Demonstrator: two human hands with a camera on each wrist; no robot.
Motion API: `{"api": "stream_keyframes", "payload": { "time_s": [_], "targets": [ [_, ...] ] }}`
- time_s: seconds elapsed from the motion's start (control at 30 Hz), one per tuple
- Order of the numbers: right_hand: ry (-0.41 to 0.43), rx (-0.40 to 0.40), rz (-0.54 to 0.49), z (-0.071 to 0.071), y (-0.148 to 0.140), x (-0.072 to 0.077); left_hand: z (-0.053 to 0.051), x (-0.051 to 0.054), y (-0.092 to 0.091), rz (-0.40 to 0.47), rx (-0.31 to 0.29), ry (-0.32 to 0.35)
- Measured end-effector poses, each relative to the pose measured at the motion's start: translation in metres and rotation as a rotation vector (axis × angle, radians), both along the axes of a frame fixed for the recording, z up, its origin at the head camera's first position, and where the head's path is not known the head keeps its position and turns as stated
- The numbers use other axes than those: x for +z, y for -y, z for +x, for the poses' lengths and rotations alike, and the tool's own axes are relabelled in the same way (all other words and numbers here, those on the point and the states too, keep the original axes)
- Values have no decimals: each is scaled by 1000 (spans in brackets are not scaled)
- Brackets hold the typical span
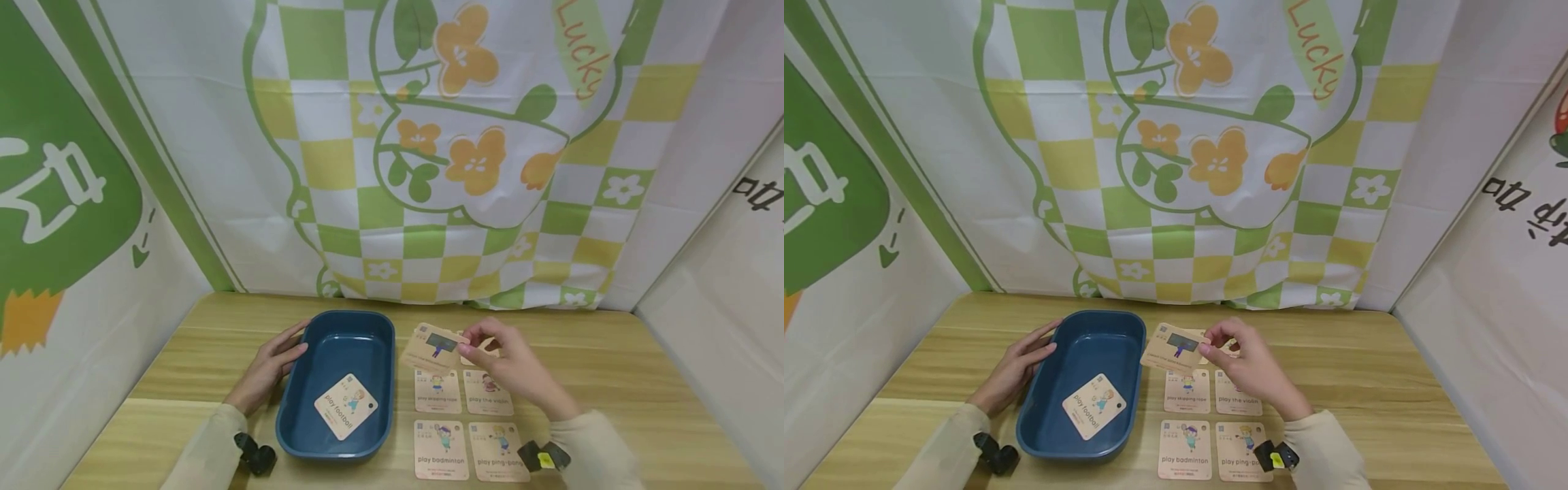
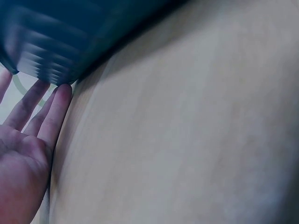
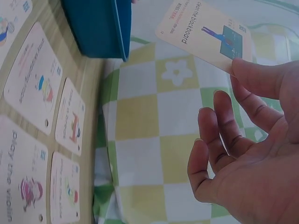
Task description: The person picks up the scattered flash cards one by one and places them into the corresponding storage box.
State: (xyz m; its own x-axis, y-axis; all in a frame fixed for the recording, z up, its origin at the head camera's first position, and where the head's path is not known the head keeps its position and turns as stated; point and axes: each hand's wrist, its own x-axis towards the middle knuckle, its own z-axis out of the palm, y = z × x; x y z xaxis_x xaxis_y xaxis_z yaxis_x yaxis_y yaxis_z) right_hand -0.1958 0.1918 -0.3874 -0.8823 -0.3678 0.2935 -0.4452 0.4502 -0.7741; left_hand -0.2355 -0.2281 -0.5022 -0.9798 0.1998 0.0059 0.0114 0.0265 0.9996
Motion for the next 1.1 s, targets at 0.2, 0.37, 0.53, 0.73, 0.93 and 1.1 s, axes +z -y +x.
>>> {"api": "stream_keyframes", "payload": {
  "time_s": [0.2, 0.37, 0.53, 0.73, 0.93, 1.1],
  "targets": [
    [-10, 44, -11, 1, 11, 0, 0, 0, 0, 0, 1, 2],
    [-5, 55, -7, 2, 22, -1, 0, 0, 0, -5, 1, 15],
    [7, 72, -19, 2, 32, -1, 0, 1, 0, -9, 3, 24],
    [20, 72, -22, 3, 44, -2, 0, 1, 0, -3, 3, 17],
    [41, 107, -22, 5, 54, -5, 0, 1, 0, 4, -1, 9],
    [57, 125, -14, 5, 61, -8, 0, 1, 0, -1, -1, 11]
  ]
}}
